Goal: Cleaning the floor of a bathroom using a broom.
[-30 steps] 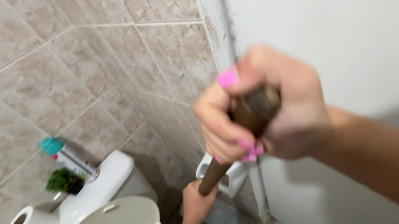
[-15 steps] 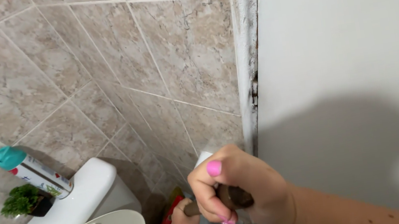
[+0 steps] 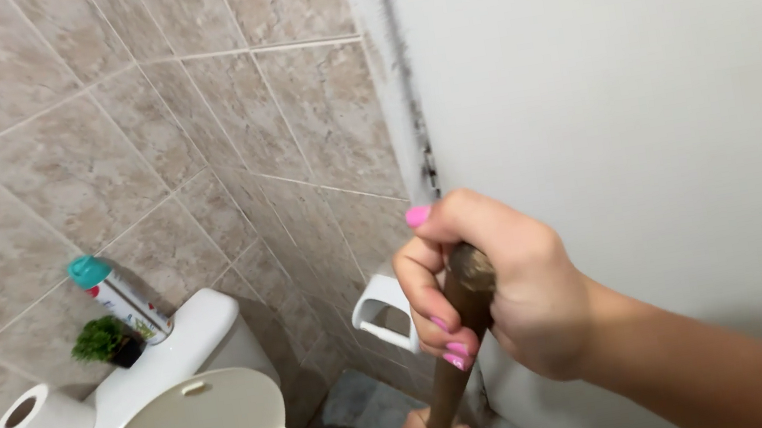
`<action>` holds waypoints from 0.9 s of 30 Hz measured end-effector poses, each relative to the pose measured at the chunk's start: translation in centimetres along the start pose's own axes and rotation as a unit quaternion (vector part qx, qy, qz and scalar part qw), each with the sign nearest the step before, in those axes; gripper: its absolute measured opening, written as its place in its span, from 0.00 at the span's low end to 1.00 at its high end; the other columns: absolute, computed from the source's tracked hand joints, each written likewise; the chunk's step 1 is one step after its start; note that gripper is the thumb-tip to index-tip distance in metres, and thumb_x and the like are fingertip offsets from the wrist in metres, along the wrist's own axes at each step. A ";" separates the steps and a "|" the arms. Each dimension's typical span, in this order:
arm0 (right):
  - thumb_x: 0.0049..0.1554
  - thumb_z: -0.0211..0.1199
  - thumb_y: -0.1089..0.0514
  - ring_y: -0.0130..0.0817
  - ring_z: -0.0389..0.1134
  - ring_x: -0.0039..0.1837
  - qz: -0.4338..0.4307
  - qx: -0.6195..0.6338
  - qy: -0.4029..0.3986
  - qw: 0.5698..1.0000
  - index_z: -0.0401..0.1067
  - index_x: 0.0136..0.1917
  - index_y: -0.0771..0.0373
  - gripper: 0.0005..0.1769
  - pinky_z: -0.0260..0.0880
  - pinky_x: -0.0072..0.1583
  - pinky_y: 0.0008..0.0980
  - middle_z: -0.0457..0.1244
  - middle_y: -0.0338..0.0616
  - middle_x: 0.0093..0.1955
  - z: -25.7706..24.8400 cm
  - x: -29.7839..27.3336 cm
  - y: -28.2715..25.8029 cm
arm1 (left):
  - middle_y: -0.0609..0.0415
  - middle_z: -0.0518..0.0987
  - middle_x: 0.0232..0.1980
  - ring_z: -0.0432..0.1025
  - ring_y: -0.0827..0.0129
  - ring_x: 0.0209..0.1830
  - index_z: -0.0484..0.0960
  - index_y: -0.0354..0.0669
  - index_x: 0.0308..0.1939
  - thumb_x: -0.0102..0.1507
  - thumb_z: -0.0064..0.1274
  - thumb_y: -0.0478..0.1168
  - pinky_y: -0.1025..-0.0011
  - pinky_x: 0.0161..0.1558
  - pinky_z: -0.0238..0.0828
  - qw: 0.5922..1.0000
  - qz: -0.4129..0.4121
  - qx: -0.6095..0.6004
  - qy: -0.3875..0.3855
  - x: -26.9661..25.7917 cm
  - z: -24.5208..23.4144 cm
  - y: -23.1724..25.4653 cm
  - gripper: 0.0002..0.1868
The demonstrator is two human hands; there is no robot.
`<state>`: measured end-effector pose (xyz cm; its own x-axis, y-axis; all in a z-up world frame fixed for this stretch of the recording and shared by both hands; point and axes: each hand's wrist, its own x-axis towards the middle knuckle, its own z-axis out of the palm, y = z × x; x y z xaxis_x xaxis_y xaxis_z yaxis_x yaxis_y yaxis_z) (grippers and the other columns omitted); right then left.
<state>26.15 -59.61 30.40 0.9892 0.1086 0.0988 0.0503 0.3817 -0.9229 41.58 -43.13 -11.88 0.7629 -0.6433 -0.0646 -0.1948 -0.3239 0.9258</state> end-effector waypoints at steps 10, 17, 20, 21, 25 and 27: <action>0.58 0.44 0.37 0.36 0.52 0.23 -0.034 -0.054 0.014 0.998 0.55 0.21 0.61 0.33 0.57 0.30 0.37 0.51 0.45 0.19 3.5 -13.4 -6.4 | 0.59 0.77 0.20 0.73 0.75 0.22 0.79 0.38 0.20 0.48 0.68 0.37 0.71 0.30 0.72 0.993 0.012 -0.006 0.115 -11.6 11.4 8.6 0.11; 0.60 0.44 0.39 0.38 0.51 0.24 -0.150 -0.040 0.017 0.988 0.55 0.23 0.57 0.30 0.60 0.34 0.39 0.51 0.45 0.21 4.3 -17.3 -8.3 | 0.55 0.80 0.22 0.73 0.76 0.22 0.81 0.35 0.23 0.51 0.64 0.37 0.71 0.31 0.71 0.997 0.005 0.048 0.058 -12.4 7.0 17.2 0.09; 0.61 0.42 0.43 0.38 0.52 0.25 -0.149 0.000 0.030 0.988 0.56 0.23 0.60 0.30 0.57 0.32 0.38 0.52 0.48 0.22 4.4 -17.6 -3.7 | 0.56 0.78 0.23 0.70 0.77 0.24 0.81 0.35 0.26 0.53 0.66 0.39 0.71 0.31 0.70 0.996 0.016 0.072 0.047 -12.4 5.9 13.5 0.11; 0.60 0.41 0.44 0.40 0.54 0.25 -0.136 0.001 0.010 0.991 0.58 0.22 0.64 0.31 0.56 0.32 0.37 0.53 0.50 0.21 4.5 -17.6 -1.9 | 0.57 0.77 0.22 0.69 0.77 0.24 0.81 0.36 0.28 0.53 0.67 0.40 0.71 0.32 0.69 0.995 0.020 0.084 0.049 -12.3 5.6 12.0 0.12; 0.61 0.41 0.45 0.37 0.54 0.27 -0.108 0.036 -0.017 0.993 0.59 0.23 0.65 0.31 0.57 0.34 0.36 0.54 0.48 0.22 4.9 -17.0 0.1 | 0.60 0.76 0.23 0.69 0.79 0.26 0.81 0.36 0.30 0.54 0.65 0.39 0.71 0.33 0.69 0.998 0.017 0.037 0.055 -14.4 7.5 8.5 0.10; 0.63 0.39 0.46 0.34 0.54 0.26 -0.095 0.055 -0.043 0.993 0.59 0.24 0.65 0.31 0.57 0.33 0.33 0.53 0.45 0.22 6.4 -17.2 0.5 | 0.60 0.74 0.23 0.65 0.78 0.26 0.78 0.33 0.28 0.56 0.64 0.38 0.69 0.31 0.67 0.996 0.005 -0.029 0.086 -17.1 8.5 7.6 0.12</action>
<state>8.27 -55.38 30.63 0.9478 0.1008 0.3025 0.2148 0.4996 -0.8392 21.80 -40.54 -6.87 0.8562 -0.5165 0.0056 -0.1713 -0.2737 0.9464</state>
